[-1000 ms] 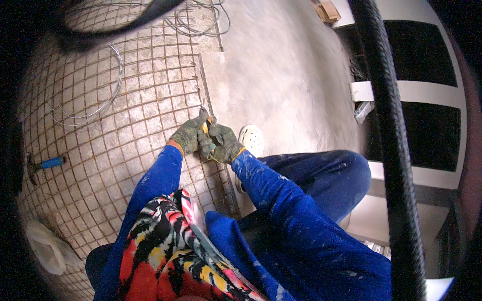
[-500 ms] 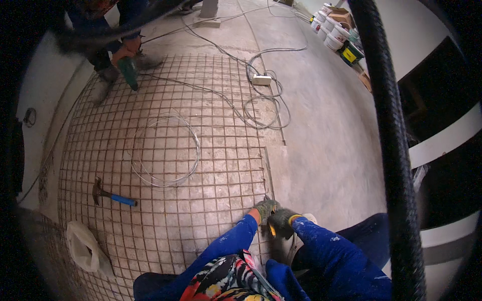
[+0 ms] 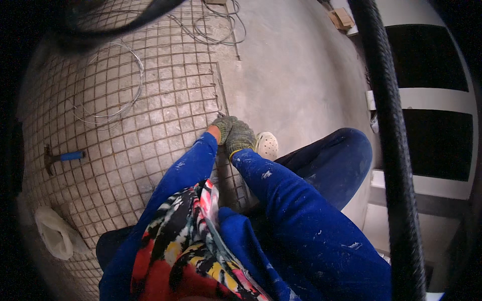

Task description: The person secures a wire mesh to a concrete floor using wire ties, pliers, and a hammer. They bend and twist wire ties around the mesh intersections, cut excess wire, and hammer nails to fasten the mesh in place.

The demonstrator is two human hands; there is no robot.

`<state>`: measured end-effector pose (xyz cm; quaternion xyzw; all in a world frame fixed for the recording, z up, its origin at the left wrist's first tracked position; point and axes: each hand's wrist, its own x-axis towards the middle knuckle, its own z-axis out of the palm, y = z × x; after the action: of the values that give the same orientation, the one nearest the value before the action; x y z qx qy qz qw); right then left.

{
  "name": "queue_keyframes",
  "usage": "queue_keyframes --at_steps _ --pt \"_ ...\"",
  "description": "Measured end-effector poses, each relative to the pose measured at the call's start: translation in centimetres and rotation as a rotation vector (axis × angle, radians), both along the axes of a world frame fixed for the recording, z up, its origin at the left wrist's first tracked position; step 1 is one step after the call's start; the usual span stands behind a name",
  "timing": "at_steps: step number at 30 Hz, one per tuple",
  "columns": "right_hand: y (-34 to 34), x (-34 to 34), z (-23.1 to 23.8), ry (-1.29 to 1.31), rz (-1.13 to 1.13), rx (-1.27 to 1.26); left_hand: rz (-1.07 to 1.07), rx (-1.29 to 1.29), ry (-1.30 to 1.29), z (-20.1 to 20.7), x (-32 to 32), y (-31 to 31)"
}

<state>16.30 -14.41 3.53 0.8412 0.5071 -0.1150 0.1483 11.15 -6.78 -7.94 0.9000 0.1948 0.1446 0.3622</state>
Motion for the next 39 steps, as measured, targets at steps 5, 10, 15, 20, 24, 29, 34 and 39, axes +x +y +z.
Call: queue_keyframes --at_steps 5,10,15,20,24,29,34,39 --pt "0.9 -1.5 2.5 0.149 -0.194 -0.150 -0.287 0.201 -0.053 1.2 -7.4 3.4" --pt "1.7 -1.3 3.2 0.309 0.150 -0.503 0.341 -1.470 -0.273 0.3 -12.6 8.1" --pt "-1.6 0.6 1.4 2.183 -1.165 -0.091 0.382 -0.735 -0.173 -3.0 -11.3 10.5" --pt "-2.4 0.8 -0.4 2.100 -1.336 -0.063 0.203 -0.210 0.135 -2.9 -8.5 10.0" --pt "-1.6 0.5 -2.5 1.778 -1.153 -0.200 0.351 -0.582 0.221 -0.9 -6.3 8.8" --pt "-0.1 2.5 -5.2 1.274 -0.254 -0.183 0.103 -0.018 0.442 -1.6 -5.4 9.2" --pt "0.2 3.3 -4.6 1.163 -0.326 -0.333 0.049 -0.073 0.419 -3.4 -5.3 10.0" --pt "-0.8 5.2 -1.4 1.687 -1.068 -0.683 0.093 -0.158 0.466 -2.8 -5.3 10.2"
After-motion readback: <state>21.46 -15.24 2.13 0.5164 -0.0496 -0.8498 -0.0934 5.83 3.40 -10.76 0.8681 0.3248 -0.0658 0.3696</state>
